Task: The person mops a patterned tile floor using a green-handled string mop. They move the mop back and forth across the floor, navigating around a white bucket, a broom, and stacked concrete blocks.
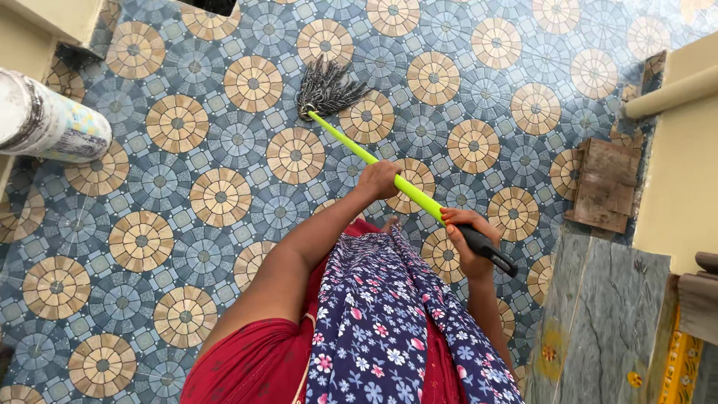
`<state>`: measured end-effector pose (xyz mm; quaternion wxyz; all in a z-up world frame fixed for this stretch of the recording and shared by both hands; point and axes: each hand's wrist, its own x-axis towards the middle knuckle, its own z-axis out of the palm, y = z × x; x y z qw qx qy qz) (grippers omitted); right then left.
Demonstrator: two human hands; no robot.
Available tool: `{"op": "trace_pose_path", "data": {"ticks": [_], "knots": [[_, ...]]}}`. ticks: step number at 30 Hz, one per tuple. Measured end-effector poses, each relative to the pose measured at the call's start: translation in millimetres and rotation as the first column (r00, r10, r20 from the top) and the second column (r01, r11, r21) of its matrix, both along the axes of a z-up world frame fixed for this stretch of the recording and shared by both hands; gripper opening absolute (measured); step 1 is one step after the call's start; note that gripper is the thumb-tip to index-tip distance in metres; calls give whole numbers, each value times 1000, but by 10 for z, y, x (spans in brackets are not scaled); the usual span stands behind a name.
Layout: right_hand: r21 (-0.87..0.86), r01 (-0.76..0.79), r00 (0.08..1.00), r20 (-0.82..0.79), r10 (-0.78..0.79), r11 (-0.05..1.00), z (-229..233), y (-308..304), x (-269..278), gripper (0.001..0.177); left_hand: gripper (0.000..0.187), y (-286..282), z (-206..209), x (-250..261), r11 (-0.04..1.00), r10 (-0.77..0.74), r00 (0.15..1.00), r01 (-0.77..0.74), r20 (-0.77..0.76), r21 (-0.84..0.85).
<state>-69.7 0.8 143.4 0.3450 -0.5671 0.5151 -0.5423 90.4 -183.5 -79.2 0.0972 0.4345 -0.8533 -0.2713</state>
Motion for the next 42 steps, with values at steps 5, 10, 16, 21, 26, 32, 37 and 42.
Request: {"op": "trace_pose_path", "data": {"ticks": [5,10,16,21,26,32,37,42], "knots": [[53,-190,982,29,189,980,-363,-100,541,9,15,132,-382,954,986,166,984,-164,70,-26],[91,-358,933,-11,361,929,-351,126,597,7,10,668,-668,1333,957,283,958,-286,-48,-49],[69,-225,974,-9,226,972,-34,851,187,9,11,1281,-350,745,969,226,960,-239,-162,-62],[59,39,992,-125,-31,997,505,1862,-217,10,12,2014,309,-138,999,-14,958,0,-287,-49],[73,368,917,-193,-349,927,1071,2945,-306,10,21,2773,694,-1116,925,-339,895,373,-289,69],[43,700,680,-344,-647,713,1239,3810,-31,9,14,3712,387,-2106,686,-654,614,727,-442,-6],[33,846,493,-430,-756,533,1107,4352,52,10,22,4472,338,-2601,511,-771,494,856,-402,73],[-9,873,445,-397,-803,488,998,4833,190,12,24,4930,483,-2517,446,-839,461,887,-288,121]]}}
